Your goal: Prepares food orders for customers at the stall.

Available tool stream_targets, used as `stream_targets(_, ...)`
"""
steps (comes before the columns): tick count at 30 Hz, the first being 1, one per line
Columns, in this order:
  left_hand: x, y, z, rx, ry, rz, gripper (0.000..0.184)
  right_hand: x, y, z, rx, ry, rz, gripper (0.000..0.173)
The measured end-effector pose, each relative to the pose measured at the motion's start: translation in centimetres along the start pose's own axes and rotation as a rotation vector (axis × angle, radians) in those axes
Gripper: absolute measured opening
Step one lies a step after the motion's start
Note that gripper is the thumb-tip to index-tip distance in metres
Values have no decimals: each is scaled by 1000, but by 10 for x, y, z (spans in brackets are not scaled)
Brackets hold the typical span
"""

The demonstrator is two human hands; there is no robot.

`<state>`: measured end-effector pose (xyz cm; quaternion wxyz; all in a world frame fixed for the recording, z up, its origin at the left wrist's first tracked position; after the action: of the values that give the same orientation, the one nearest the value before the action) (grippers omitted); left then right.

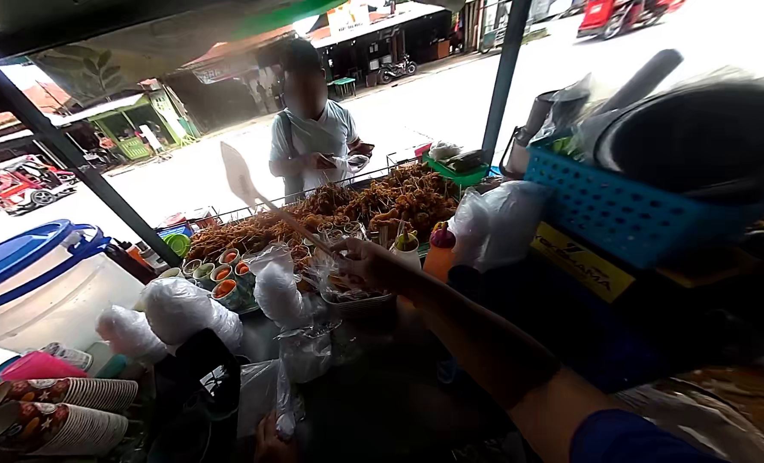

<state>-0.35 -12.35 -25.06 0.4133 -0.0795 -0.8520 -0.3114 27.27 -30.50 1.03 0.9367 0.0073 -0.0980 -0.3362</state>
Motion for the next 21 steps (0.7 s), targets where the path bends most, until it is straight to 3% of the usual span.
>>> stream_targets(2, 1, 1, 0, -4, 6, 8, 39, -3, 4, 8, 71, 34, 107, 36)
stream_targets(4, 0, 0, 0, -6, 5, 9, 39, 14, 10, 3, 62, 98, 12, 35)
stream_targets(9, -1, 1, 3, 4, 6, 20, 39, 85, 10, -38, -138, 66, -821, 40)
stream_targets(11, -5, 2, 5, 8, 10, 15, 39, 92, 3, -41, -167, 12, -942, 41)
stream_targets(13, -6, 2, 6, 18, 5, 15, 38, 75, -9, -37, -124, -56, -773, 41)
stream_targets(16, -5, 2, 6, 6, 8, 13, 37, 32, -38, -24, 73, -8, -139, 39)
stream_targets(18, -3, 3, 5, 4, 18, 24, 38, 22, -50, -16, 183, 92, 130, 38)
stream_targets(20, -3, 2, 7, 3, 19, 28, 37, 36, -51, -16, 195, 182, 50, 34)
stream_targets(21, -4, 1, 8, 0, 18, 28, 37, 50, -49, -19, 153, 222, -114, 32)
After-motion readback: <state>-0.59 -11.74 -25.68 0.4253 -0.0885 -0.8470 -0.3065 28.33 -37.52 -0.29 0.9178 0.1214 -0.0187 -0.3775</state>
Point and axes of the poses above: each hand's wrist, its own y-axis towards the middle knuckle, its own x-axis out of the back of the hand, z = x × y, the point moved 3 cm from there along y, towards the middle knuckle, and after that the axes turned 7 degrees about -z, right-handed, at the moved point
